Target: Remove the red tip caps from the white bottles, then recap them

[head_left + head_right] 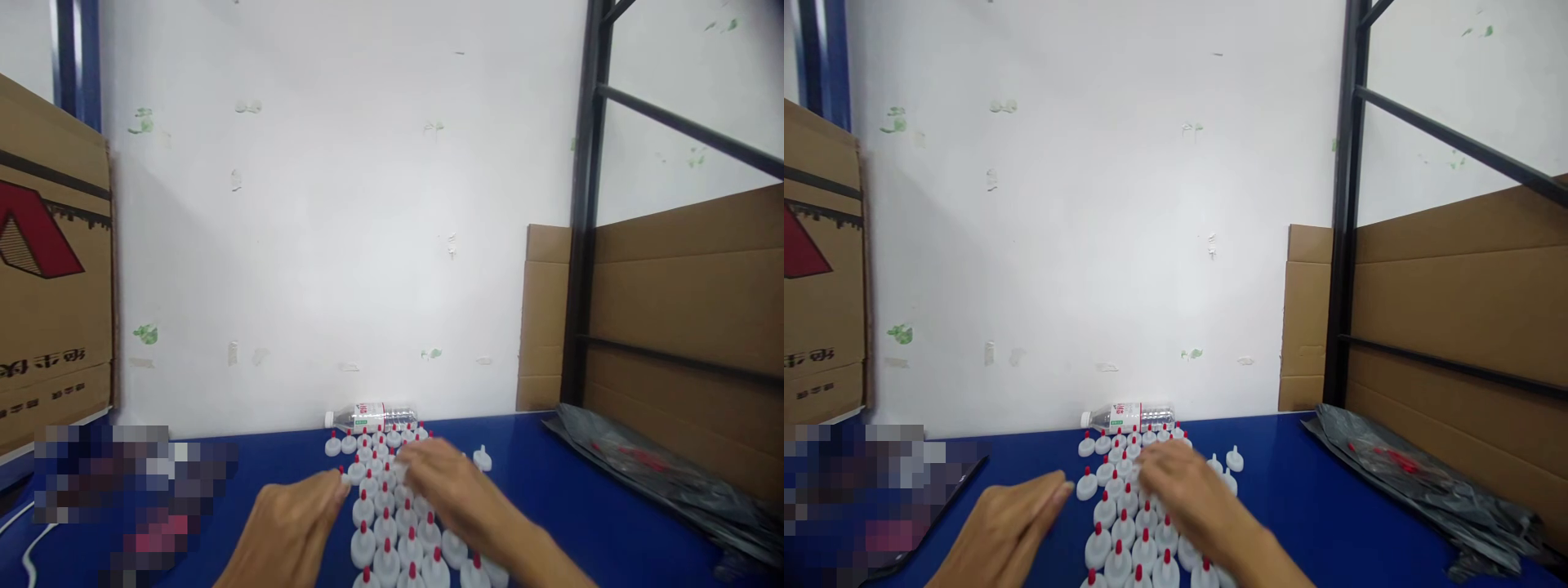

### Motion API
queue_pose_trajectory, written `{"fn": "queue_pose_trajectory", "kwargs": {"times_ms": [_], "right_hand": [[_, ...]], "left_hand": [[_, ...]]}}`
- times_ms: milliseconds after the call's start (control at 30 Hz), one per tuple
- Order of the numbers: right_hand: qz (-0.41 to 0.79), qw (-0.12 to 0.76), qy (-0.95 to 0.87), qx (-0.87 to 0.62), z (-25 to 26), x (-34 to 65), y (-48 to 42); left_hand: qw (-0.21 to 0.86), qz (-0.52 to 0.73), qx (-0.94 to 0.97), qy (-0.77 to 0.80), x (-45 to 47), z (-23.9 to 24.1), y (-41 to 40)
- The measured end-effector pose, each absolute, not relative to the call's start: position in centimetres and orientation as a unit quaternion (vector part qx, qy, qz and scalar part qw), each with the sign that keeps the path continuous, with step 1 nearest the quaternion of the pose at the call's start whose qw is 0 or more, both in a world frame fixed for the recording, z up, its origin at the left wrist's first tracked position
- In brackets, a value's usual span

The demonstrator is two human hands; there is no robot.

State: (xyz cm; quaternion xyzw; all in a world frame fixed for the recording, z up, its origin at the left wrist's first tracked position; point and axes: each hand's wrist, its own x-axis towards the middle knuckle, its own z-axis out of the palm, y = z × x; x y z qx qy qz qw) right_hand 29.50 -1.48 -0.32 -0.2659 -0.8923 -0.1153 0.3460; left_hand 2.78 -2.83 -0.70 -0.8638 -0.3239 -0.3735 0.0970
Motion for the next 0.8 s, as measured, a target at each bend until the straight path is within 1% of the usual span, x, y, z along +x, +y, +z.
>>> {"fn": "queue_pose_trajectory", "kwargs": {"times_ms": [100, 167, 200, 333, 500, 633, 800], "right_hand": [[-0.056, 0.399, -0.806, -0.434, 0.6, 33.4, 0.6], [-0.035, 0.403, -0.75, -0.524, 0.5, 35.6, 2.1], [-0.032, 0.398, -0.737, -0.545, 0.3, 36.5, 2.8], [-0.002, 0.35, -0.737, -0.577, -1.5, 38.2, 4.4], [0.049, 0.288, -0.749, -0.594, -2.9, 38.7, 4.8], [0.063, 0.277, -0.74, -0.61, -2.6, 39.1, 4.9], [0.043, 0.272, -0.695, -0.664, -2.8, 40.1, 5.1]], "left_hand": [[0.07, -0.387, -0.81, -0.436, 1.6, 0.5, -2.0], [0.064, -0.349, -0.789, -0.501, 1.0, 1.1, -1.3], [0.062, -0.326, -0.781, -0.529, 0.7, 1.3, -0.9], [0.056, -0.245, -0.761, -0.598, -0.2, 1.3, 0.5], [0.077, -0.185, -0.773, -0.601, -1.5, 0.6, 2.0], [0.06, -0.167, -0.775, -0.607, -2.1, 0.4, 2.6], [0.02, -0.139, -0.769, -0.623, -2.5, 0.8, 2.1]]}}
